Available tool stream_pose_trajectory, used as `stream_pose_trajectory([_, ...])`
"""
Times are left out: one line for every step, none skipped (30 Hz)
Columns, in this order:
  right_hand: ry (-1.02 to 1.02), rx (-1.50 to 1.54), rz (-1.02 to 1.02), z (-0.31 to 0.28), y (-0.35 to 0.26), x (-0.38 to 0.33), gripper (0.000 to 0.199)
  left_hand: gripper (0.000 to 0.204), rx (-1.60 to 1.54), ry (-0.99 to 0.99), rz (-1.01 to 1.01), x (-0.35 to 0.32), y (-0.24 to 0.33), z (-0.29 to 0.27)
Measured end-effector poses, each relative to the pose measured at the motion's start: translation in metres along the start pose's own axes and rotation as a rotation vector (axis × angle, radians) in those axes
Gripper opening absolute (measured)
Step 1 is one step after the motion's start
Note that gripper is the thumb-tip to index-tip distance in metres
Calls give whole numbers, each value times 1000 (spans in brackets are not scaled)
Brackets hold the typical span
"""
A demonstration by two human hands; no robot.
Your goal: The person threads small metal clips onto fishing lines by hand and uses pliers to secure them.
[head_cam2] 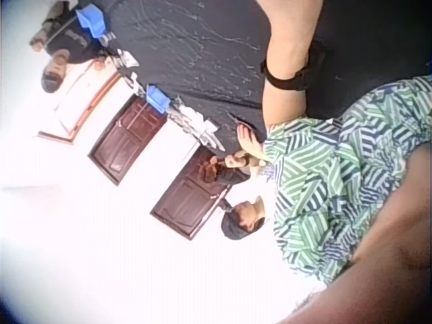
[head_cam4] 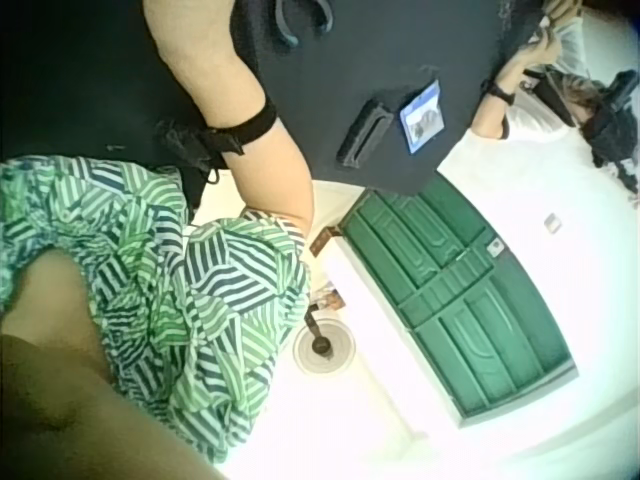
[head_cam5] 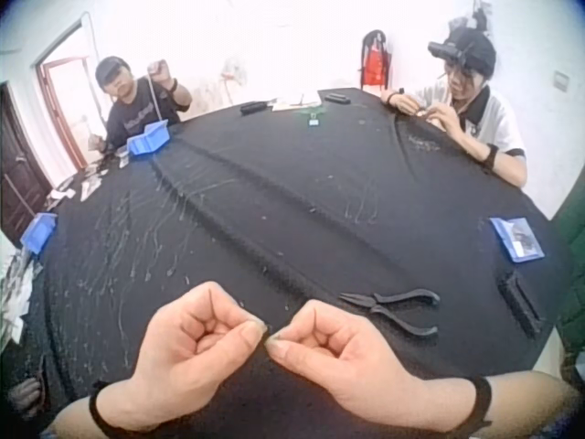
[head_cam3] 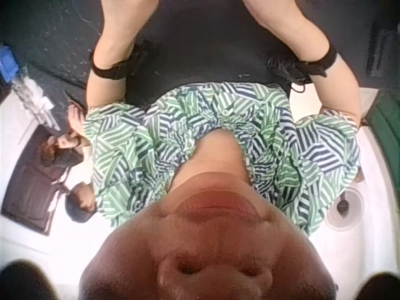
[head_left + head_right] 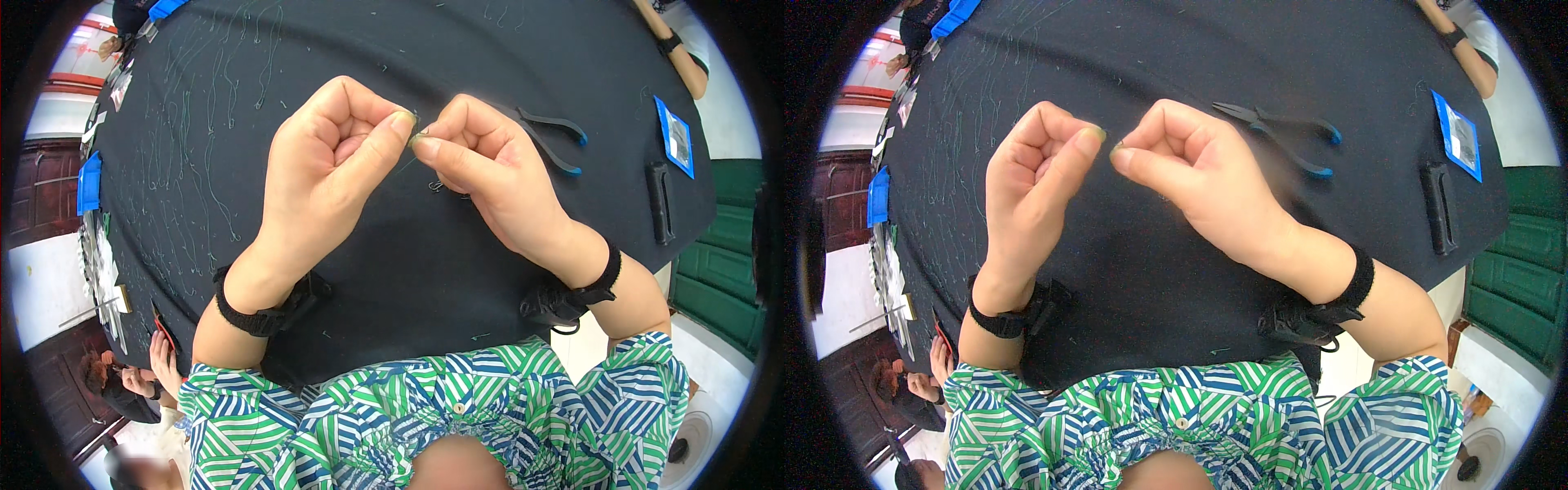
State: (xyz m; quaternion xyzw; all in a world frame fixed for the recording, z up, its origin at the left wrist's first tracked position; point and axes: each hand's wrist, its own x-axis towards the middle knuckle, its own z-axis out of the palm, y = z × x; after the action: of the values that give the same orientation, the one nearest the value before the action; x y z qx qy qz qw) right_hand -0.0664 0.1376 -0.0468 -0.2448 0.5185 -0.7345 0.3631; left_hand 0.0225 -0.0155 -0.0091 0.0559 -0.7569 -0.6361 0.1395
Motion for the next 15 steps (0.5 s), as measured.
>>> stream_pose_trajectory([1,0,1,0,0,-1,12,12,4,3,1,0,0,0])
stream_pose_trajectory([17,-90,-41,0,-1,-3,11,12,8,6,4,0,0,0])
stream_pose_trajectory([34,-181,-83,0,-2,-4,11,12,9,6,4,0,-1,0])
stream_pose_trajectory([34,-181,-84,-1,-3,-5,11,11,8,24,19,0,-2,1])
stream_pose_trajectory([49,-312,-177,-2,-4,-6,10,11,7,42,32,0,-3,1])
stream_pose_trajectory([63,-442,-271,-2,-6,-7,9,11,7,43,31,0,-3,1])
stream_pose_trajectory([62,-442,-270,-2,-7,-7,9,11,30,44,33,0,-4,0])
stream_pose_trajectory([88,-489,-306,-3,-9,-8,8,10,53,43,37,0,-4,0])
stream_pose_trajectory([113,-537,-341,-3,-10,-8,7,10,53,43,37,0,-4,1])
stream_pose_trajectory([113,-537,-341,-3,-9,-7,7,10,68,43,60,0,-5,2])
stream_pose_trajectory([121,-539,-369,-3,-8,-7,7,10,84,41,84,0,-5,2])
stream_pose_trajectory([129,-541,-398,-3,-8,-7,7,10,84,40,85,0,-4,3])
stream_pose_trajectory([130,-541,-399,-3,-9,-7,7,10,82,43,86,-1,-4,3])
stream_pose_trajectory([125,-609,-417,-4,-10,-8,6,11,78,46,86,-1,-4,4])
stream_pose_trajectory([120,-677,-434,-4,-11,-8,6,11,78,47,86,-1,-4,4])
